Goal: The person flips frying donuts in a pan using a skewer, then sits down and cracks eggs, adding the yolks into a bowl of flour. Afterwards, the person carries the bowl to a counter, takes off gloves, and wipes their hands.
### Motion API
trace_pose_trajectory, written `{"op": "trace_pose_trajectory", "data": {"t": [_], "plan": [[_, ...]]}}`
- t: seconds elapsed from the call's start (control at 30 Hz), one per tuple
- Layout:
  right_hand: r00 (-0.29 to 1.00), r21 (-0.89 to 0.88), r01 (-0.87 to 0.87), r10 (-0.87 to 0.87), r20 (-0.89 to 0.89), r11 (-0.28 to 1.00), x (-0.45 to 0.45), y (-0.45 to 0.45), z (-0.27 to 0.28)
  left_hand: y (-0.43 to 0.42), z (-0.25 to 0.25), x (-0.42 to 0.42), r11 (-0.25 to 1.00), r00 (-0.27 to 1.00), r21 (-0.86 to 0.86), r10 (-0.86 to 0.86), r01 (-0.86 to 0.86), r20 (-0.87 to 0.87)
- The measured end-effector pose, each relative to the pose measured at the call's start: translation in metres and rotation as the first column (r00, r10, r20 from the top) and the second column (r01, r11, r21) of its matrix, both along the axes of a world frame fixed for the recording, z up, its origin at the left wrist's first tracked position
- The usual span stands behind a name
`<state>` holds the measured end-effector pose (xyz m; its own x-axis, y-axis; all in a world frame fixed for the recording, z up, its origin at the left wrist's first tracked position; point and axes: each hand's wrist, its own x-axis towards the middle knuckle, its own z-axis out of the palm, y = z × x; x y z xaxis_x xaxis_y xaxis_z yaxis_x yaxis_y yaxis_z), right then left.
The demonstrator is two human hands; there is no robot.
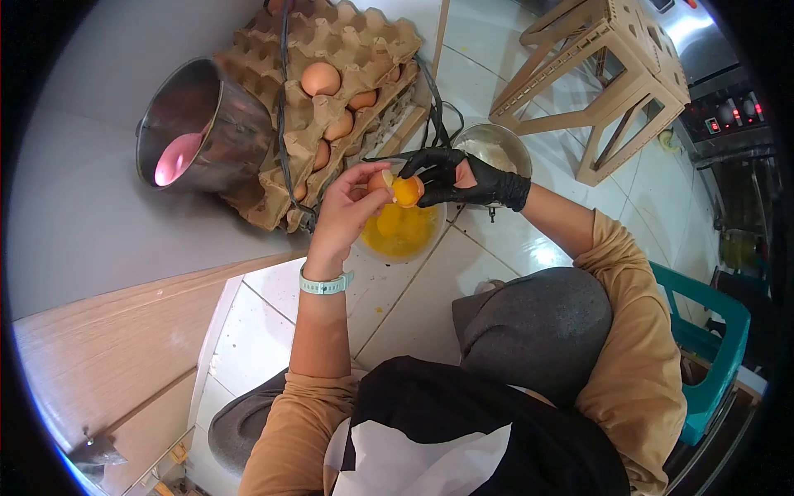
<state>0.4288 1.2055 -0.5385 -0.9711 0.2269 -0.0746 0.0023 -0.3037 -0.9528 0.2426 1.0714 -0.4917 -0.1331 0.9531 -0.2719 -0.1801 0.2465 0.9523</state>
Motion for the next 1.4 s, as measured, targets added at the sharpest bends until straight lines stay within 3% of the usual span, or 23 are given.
{"op": "trace_pose_trajectory", "data": {"t": [0.1, 0.27, 0.4, 0.53, 0.6, 0.7, 0.9, 1.1, 1.4], "plan": [[0.999, 0.015, 0.038, -0.038, -0.037, 0.999, 0.000, -0.003, 0.002, 0.000, 0.006, 0.001, 1.000, 1.000, -0.004, 0.005, -0.005, -0.001], [0.991, 0.098, 0.083, -0.071, -0.116, 0.992, 0.000, -0.003, 0.006, -0.002, 0.013, 0.003, 0.999, 0.984, -0.028, 0.011, -0.016, -0.180], [0.992, 0.065, 0.085, -0.079, -0.096, 0.994, 0.002, -0.001, 0.010, -0.003, 0.007, 0.000, 1.000, 0.946, 0.005, -0.008, 0.010, -0.325], [0.990, 0.086, 0.116, -0.108, -0.090, 0.990, 0.004, 0.001, 0.010, -0.007, 0.015, 0.007, 1.000, 0.665, 0.013, -0.001, 0.017, -0.747], [0.989, 0.106, 0.125, -0.115, -0.097, 0.986, 0.005, 0.003, 0.008, -0.009, 0.023, 0.012, 0.997, 0.495, 0.073, 0.044, 0.039, -0.868], [0.989, 0.127, 0.126, -0.115, -0.090, 0.984, 0.005, 0.005, 0.007, -0.009, 0.027, 0.016, 0.982, 0.347, 0.163, 0.122, 0.091, -0.930], [0.990, 0.150, 0.133, -0.124, -0.067, 0.980, 0.007, 0.006, 0.010, -0.001, 0.029, 0.013, 0.914, 0.321, 0.291, 0.195, 0.284, -0.927], [0.988, 0.168, 0.148, -0.138, -0.073, 0.975, 0.008, 0.005, 0.018, 0.001, 0.037, 0.013, 0.863, 0.458, 0.443, 0.300, 0.244, -0.836], [0.982, 0.250, 0.187, -0.171, -0.082, 0.950, 0.007, 0.010, 0.024, 0.001, 0.017, 0.006, 0.901, 0.611, 0.408, 0.242, 0.146, -0.753]]}}
